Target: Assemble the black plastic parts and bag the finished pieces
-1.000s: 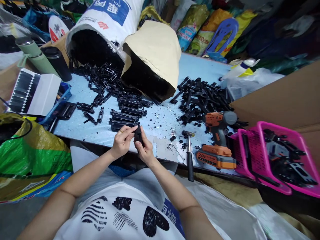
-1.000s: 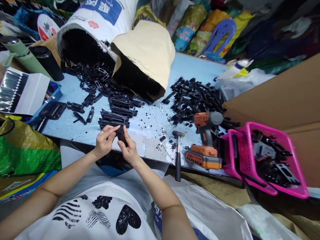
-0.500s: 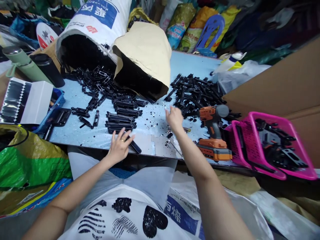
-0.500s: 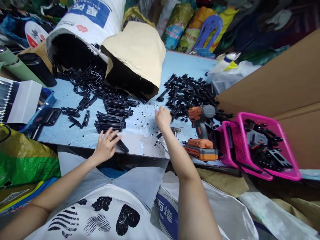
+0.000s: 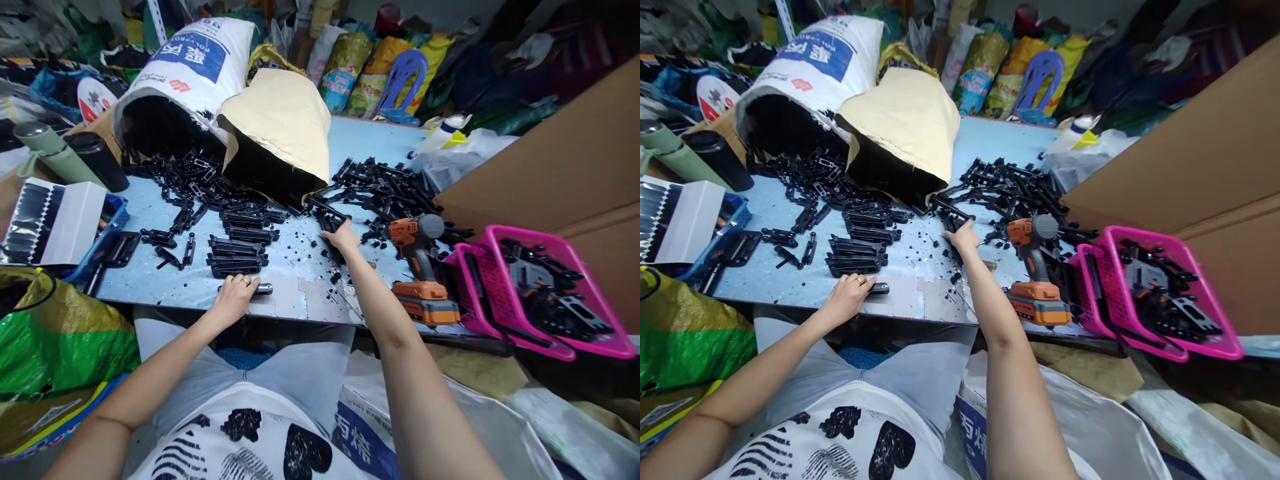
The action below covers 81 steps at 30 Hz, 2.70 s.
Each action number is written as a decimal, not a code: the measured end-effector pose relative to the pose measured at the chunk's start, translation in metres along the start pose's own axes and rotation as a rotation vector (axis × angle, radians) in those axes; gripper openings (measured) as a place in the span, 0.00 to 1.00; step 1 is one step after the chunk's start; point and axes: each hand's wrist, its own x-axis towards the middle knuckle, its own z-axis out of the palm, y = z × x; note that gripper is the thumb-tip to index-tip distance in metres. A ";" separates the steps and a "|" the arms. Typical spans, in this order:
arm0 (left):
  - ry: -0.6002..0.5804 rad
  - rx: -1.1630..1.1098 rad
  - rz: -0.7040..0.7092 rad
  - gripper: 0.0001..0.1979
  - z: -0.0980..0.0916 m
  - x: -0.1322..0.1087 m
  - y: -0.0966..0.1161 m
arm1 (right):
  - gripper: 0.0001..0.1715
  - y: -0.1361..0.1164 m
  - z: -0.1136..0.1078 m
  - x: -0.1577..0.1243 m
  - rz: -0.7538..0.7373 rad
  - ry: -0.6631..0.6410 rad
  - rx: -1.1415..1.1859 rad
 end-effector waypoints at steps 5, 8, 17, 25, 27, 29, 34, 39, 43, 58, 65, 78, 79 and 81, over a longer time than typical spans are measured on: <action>-0.036 0.011 -0.040 0.18 0.007 -0.003 -0.002 | 0.31 0.005 -0.015 -0.028 -0.190 0.023 -0.146; -0.043 -0.043 -0.014 0.18 0.013 0.000 -0.005 | 0.29 0.007 -0.025 -0.071 -0.476 0.043 -0.266; -0.169 -0.166 0.063 0.19 0.005 0.012 -0.006 | 0.23 0.010 0.010 -0.200 -1.274 -0.310 -0.408; -0.161 -0.217 -0.005 0.39 -0.002 0.010 -0.002 | 0.28 0.003 0.011 -0.210 -1.181 -0.245 -0.442; -0.147 -0.203 0.029 0.37 0.000 0.009 -0.003 | 0.28 0.003 0.010 -0.211 -1.210 -0.283 -0.443; -0.136 -0.193 0.067 0.36 0.002 0.008 -0.004 | 0.28 0.002 0.009 -0.213 -1.210 -0.288 -0.445; -0.032 -0.243 0.061 0.29 0.003 0.004 -0.008 | 0.26 -0.002 0.006 -0.222 -1.211 -0.131 -0.451; 0.084 -0.266 0.091 0.22 0.007 -0.001 -0.010 | 0.25 -0.011 -0.007 -0.228 -1.263 -0.092 -0.460; 0.066 -0.271 0.074 0.22 0.008 -0.003 -0.009 | 0.22 -0.010 -0.007 -0.219 -1.302 -0.066 -0.437; -0.101 -0.172 -0.052 0.23 0.026 0.242 0.061 | 0.22 0.049 0.031 -0.190 -1.205 0.101 0.010; -0.085 -0.137 -0.022 0.17 0.025 0.228 0.066 | 0.19 0.037 0.000 -0.086 -0.491 0.101 -0.118; 0.599 -1.126 -0.487 0.10 0.010 -0.020 -0.030 | 0.11 -0.001 -0.003 -0.142 -0.912 -0.256 0.266; 0.615 -1.136 -0.503 0.10 0.014 -0.028 -0.029 | 0.11 -0.004 -0.002 -0.156 -0.936 -0.330 0.313; 0.666 -1.105 -0.512 0.10 0.020 -0.036 -0.027 | 0.11 -0.010 0.000 -0.177 -0.933 -0.398 0.342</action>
